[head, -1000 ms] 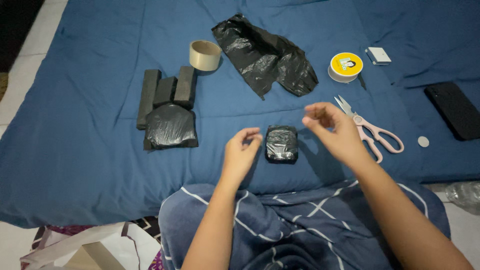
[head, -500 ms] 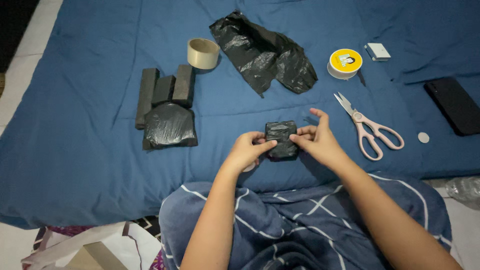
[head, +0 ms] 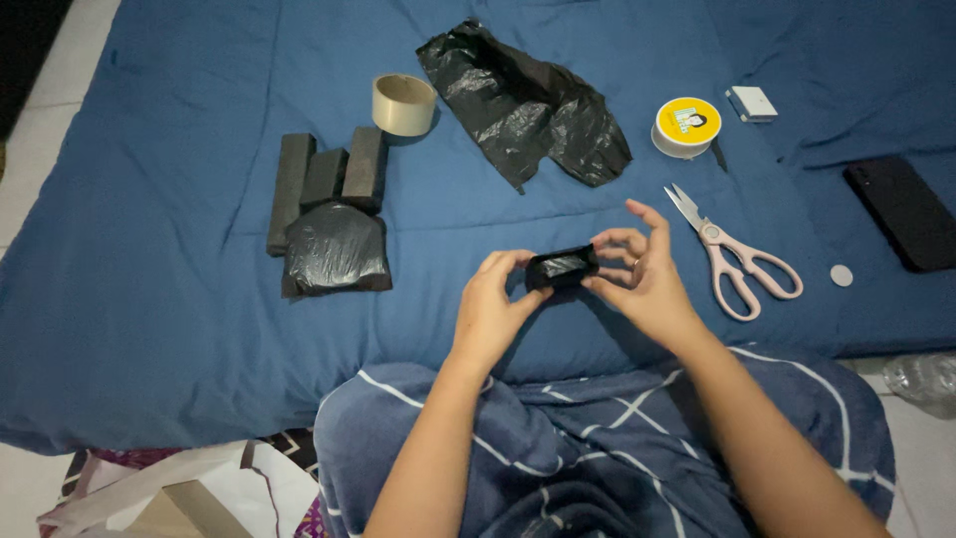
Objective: The person wraps a small rectangular object with black tape, folds the edges, and uses scissors to trim excess tape. They then place the wrapped item on the bed and handle a black plastic bag and a small white box.
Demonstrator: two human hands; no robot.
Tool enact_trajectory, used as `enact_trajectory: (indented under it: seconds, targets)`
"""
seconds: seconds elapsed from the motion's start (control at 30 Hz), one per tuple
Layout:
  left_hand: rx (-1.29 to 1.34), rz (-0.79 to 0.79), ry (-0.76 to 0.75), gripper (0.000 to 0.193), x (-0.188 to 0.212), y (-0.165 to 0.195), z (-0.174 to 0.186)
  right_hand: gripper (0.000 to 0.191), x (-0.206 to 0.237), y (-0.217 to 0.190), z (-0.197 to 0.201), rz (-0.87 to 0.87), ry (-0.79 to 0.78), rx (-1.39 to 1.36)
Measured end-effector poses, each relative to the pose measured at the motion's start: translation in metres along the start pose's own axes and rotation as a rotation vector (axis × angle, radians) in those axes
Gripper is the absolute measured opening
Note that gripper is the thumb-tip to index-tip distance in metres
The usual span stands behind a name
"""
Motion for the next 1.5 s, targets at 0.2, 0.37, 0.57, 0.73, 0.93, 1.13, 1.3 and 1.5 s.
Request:
enact_trajectory:
  seconds: [0.2, 0.37, 0.57, 0.73, 0.93, 1.13, 1.3, 1.5]
  targets:
    - [0.126, 0.292, -0.013, 0.037, 0.006, -0.019, 0.000, 0.099, 0.013, -0.006, 0.003, 0.049, 0.134, -0.021]
    - [0.208, 0.037, 0.085, 0.028, 0.002, 0.000, 0.008, 0.095, 0.014, -0.011, 0.001, 0.052, 0.138, 0.005]
    - [0.191, 0.090, 0.032, 0.026, 0.000, -0.010, 0.004, 0.087, 0.011, -0.014, 0.002, 0.067, 0.080, -0.008]
    - [0.217, 0.090, 0.009, 0.022, 0.001, -0.010, 0.002, 0.082, 0.007, -0.016, 0.002, 0.078, 0.009, -0.012]
    - [0.247, 0.047, 0.024, 0.019, 0.000, -0.011, 0.002, 0.087, 0.004, -0.020, 0.001, 0.109, 0.003, -0.024]
    - [0.257, 0.037, 0.019, 0.018, 0.000, -0.012, 0.000, 0.093, 0.002, -0.029, -0.001, 0.163, -0.038, -0.009]
    - [0.238, 0.047, 0.004, 0.019, -0.001, -0.013, 0.000, 0.091, 0.001, -0.029, -0.003, 0.127, -0.058, 0.028]
    - [0.404, 0.173, 0.007, 0.033, 0.001, -0.025, -0.004, 0.090, 0.000, -0.029, -0.003, 0.102, -0.069, 0.055]
Point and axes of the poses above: each hand's wrist, its own x-axis away from the middle knuckle, its own z-axis out of the back of the hand, y = z × x, the point moved 10 cm from there along -x, towards the middle knuckle
